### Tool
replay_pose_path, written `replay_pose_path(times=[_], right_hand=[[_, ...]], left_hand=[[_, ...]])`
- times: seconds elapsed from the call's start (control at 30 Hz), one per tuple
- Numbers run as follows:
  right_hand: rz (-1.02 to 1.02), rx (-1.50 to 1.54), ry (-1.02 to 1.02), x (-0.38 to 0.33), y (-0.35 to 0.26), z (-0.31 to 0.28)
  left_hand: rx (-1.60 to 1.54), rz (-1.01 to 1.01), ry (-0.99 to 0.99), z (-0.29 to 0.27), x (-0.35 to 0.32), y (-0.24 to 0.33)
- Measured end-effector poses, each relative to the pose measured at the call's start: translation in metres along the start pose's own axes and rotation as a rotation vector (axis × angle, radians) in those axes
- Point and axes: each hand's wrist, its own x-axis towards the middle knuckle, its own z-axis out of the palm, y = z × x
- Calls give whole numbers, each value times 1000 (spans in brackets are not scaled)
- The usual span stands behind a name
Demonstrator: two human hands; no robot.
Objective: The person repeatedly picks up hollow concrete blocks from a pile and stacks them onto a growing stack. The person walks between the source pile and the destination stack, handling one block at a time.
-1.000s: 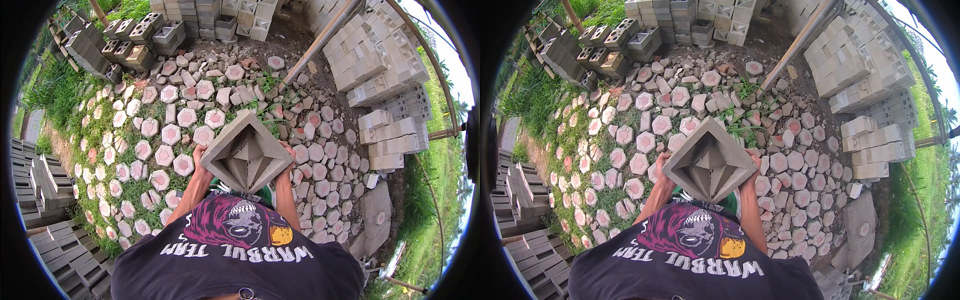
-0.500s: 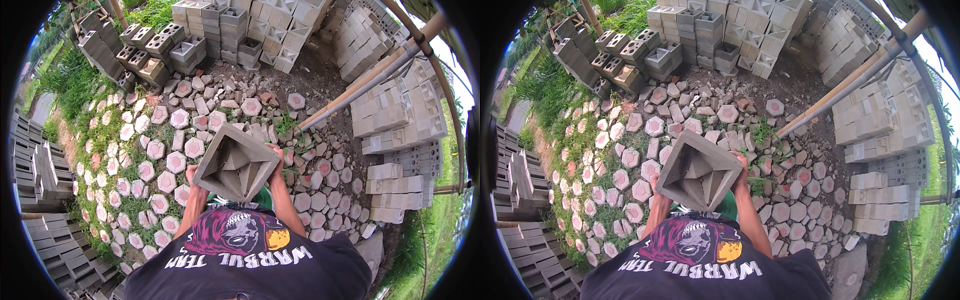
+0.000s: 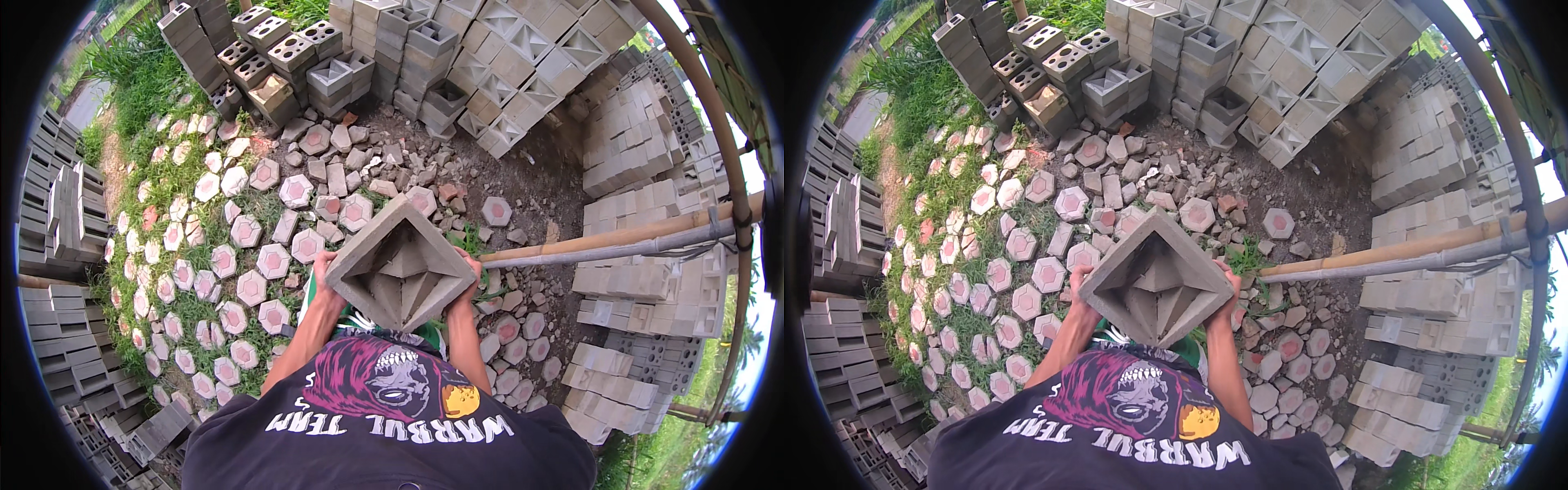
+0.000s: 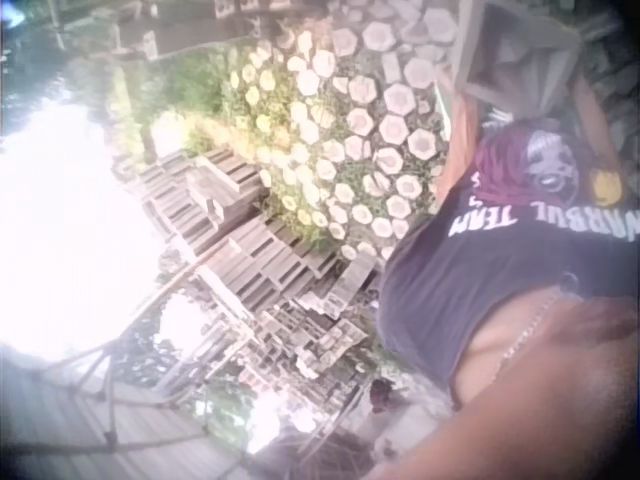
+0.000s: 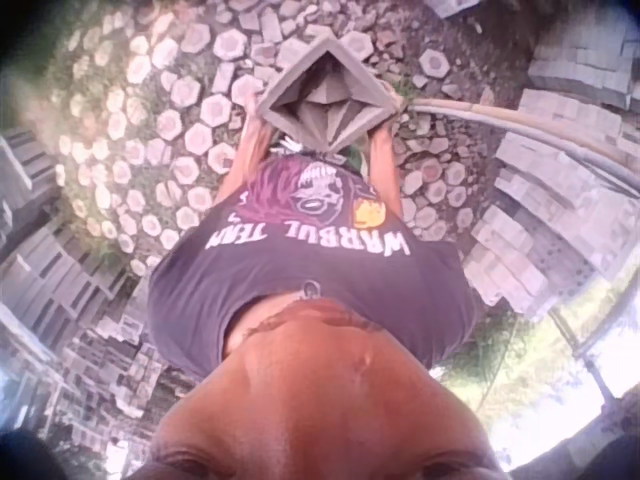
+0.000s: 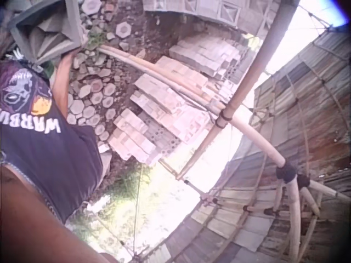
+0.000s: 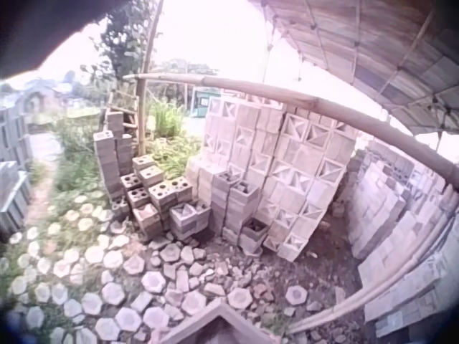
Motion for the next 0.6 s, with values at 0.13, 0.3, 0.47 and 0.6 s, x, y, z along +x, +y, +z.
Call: replay_pose_path(times=[0.13,0.3,0.47,0.6], right_hand=[[-40,-37,55,39,-11,1],[-133,-26,101,106,-17,-3],[-277,-74,271,166,-43,28],[-285,-161,418,186,-55,46]], left_hand=[[24,-65,-17,34,41,12],[-19,-162,-76,74,118,33],[23,-286,-67,132,206,56],[0,-345,-1,172,236,77]])
